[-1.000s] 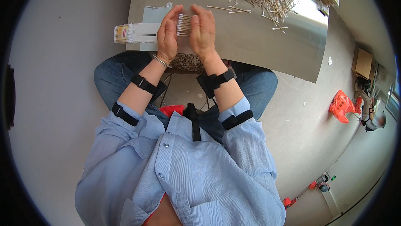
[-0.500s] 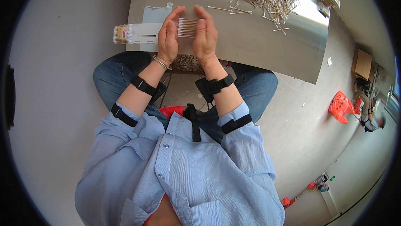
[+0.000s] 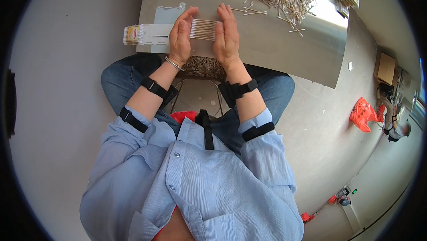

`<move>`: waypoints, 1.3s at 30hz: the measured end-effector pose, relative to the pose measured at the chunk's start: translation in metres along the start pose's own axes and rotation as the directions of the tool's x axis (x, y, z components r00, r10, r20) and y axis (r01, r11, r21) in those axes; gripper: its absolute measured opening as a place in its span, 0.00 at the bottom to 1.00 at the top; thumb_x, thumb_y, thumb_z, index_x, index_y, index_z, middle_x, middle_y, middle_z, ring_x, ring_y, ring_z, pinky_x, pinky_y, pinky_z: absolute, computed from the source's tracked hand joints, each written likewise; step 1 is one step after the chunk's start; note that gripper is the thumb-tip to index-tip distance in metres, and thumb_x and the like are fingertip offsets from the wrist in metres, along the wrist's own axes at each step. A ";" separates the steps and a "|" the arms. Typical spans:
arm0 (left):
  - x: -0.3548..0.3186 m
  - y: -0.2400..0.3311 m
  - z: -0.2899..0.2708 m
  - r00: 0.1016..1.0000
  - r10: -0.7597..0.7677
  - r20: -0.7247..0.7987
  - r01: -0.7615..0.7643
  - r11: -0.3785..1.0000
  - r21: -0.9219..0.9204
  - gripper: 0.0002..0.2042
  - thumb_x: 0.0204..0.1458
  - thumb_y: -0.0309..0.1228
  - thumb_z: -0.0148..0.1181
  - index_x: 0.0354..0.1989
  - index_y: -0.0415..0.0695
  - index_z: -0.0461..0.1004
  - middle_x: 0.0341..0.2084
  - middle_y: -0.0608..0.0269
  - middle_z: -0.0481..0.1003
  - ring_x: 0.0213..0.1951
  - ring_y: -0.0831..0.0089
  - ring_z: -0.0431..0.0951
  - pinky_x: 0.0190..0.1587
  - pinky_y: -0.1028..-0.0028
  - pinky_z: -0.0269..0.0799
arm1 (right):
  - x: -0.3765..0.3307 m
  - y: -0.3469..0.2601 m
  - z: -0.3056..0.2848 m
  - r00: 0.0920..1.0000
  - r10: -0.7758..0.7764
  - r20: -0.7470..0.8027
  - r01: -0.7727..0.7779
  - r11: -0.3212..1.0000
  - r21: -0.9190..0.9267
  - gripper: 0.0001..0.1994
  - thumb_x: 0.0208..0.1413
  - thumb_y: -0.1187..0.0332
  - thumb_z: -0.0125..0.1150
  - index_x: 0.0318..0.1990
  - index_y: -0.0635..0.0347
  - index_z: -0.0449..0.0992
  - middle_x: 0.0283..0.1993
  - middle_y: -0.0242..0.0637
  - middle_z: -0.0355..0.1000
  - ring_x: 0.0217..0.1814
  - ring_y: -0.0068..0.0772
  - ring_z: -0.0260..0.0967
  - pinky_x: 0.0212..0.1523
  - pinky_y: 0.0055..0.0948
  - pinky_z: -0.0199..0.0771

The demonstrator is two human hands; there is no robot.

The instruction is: Gathering and packaging cotton swabs into small plastic bags.

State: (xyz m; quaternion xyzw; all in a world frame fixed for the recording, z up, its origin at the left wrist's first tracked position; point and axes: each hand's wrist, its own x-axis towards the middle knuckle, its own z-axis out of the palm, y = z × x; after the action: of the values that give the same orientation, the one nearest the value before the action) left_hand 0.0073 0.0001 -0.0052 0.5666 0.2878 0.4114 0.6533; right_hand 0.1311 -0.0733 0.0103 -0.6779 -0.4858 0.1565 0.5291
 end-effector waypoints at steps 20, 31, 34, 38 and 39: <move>-0.093 0.038 -0.026 0.944 -0.090 0.318 -0.282 0.281 0.917 0.32 0.48 0.21 0.50 0.66 0.47 0.58 0.43 0.57 0.64 0.43 0.61 0.68 0.46 0.64 0.63 | -0.013 -0.004 -0.005 0.835 -0.027 0.549 0.403 0.709 -0.579 0.64 0.36 0.24 0.53 0.68 0.73 0.44 0.73 0.57 0.39 0.77 0.49 0.30 0.74 0.42 0.29; -0.089 0.046 -0.033 0.899 -0.007 0.438 -0.404 0.372 0.836 0.06 0.49 0.32 0.60 0.35 0.47 0.77 0.21 0.63 0.71 0.27 0.65 0.72 0.36 0.68 0.63 | -0.008 -0.017 -0.010 0.791 0.103 0.603 0.373 0.700 -0.609 0.69 0.24 0.36 0.73 0.69 0.71 0.40 0.74 0.55 0.36 0.77 0.49 0.27 0.74 0.42 0.29; -0.072 0.047 -0.031 0.932 0.110 0.345 -0.360 0.376 0.854 0.07 0.49 0.31 0.60 0.36 0.46 0.77 0.21 0.63 0.71 0.27 0.65 0.72 0.33 0.69 0.65 | -0.008 -0.018 -0.010 0.797 0.096 0.596 0.366 0.708 -0.604 0.68 0.24 0.37 0.74 0.68 0.71 0.43 0.73 0.54 0.38 0.77 0.50 0.29 0.74 0.43 0.30; -0.056 0.042 -0.016 0.935 0.158 0.317 -0.351 0.303 0.886 0.16 0.50 0.28 0.58 0.48 0.46 0.74 0.25 0.61 0.70 0.29 0.65 0.72 0.34 0.68 0.66 | -0.008 -0.017 -0.009 0.800 0.086 0.594 0.369 0.710 -0.600 0.66 0.25 0.39 0.74 0.68 0.71 0.43 0.73 0.54 0.38 0.77 0.50 0.30 0.74 0.43 0.31; -0.056 0.039 -0.012 0.936 0.124 0.329 -0.351 0.265 0.898 0.19 0.50 0.27 0.57 0.52 0.46 0.71 0.26 0.61 0.69 0.30 0.65 0.72 0.34 0.67 0.66 | -0.009 -0.017 -0.008 0.797 0.101 0.596 0.364 0.707 -0.607 0.66 0.27 0.40 0.74 0.68 0.71 0.42 0.73 0.55 0.38 0.77 0.50 0.29 0.74 0.42 0.30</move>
State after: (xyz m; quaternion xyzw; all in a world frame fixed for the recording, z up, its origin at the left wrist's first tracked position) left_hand -0.0392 -0.0412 0.0259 0.9140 0.3204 0.1994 0.1491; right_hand 0.1246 -0.0859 0.0255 -0.7034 -0.6967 0.1237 0.0673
